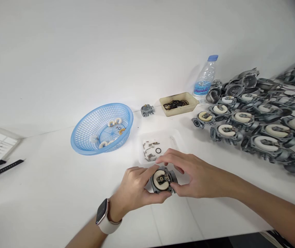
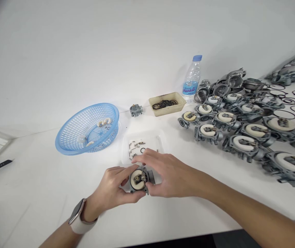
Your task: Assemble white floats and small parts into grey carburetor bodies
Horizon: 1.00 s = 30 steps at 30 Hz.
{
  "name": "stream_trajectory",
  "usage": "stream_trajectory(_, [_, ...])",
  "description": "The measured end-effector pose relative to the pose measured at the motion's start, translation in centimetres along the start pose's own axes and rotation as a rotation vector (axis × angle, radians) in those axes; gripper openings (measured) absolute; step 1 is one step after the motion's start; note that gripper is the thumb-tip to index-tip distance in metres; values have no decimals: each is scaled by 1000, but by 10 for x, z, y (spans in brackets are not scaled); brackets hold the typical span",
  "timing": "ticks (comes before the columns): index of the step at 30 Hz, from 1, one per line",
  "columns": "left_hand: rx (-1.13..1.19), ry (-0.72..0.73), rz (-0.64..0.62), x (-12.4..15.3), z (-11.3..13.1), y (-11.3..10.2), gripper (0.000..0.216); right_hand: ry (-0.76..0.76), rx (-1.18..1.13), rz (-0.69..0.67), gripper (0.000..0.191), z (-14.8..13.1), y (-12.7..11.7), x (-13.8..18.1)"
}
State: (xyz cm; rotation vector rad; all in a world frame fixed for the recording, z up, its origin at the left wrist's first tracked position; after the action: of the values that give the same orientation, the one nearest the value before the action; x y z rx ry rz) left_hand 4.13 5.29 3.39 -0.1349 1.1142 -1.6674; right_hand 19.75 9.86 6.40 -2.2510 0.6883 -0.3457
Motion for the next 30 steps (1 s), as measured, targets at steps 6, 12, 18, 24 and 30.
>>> stream_trajectory(6, [-3, 4, -16, 0, 1, 1, 50, 5, 2, -1, 56, 2, 1, 0])
stream_trajectory(12, [-1, 2, -21, 0, 0, 1, 49, 7, 10, -26, 56, 1, 2, 0])
stream_trajectory(18, [-5, -3, -31, 0, 0, 1, 51, 6, 4, -6, 57, 2, 1, -1])
stream_trajectory(24, [-19, 4, -21, 0, 0, 2, 48, -12, 0, -16, 58, 0, 1, 1])
stream_trajectory(30, [-26, 9, -17, 0, -1, 2, 49, -2, 8, -15, 59, 1, 2, 0])
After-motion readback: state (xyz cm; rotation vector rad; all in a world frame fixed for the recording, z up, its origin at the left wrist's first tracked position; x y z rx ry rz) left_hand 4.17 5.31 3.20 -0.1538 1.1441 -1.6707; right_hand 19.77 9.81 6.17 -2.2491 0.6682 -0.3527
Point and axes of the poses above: each hand's wrist, its own x-axis away from the middle knuckle, its own y-axis out of the palm, z = x × y, the point moved 6 cm from there along -x, towards the middle knuckle, and after that the axes turned 7 degrees about x, right-handed, at the moved point
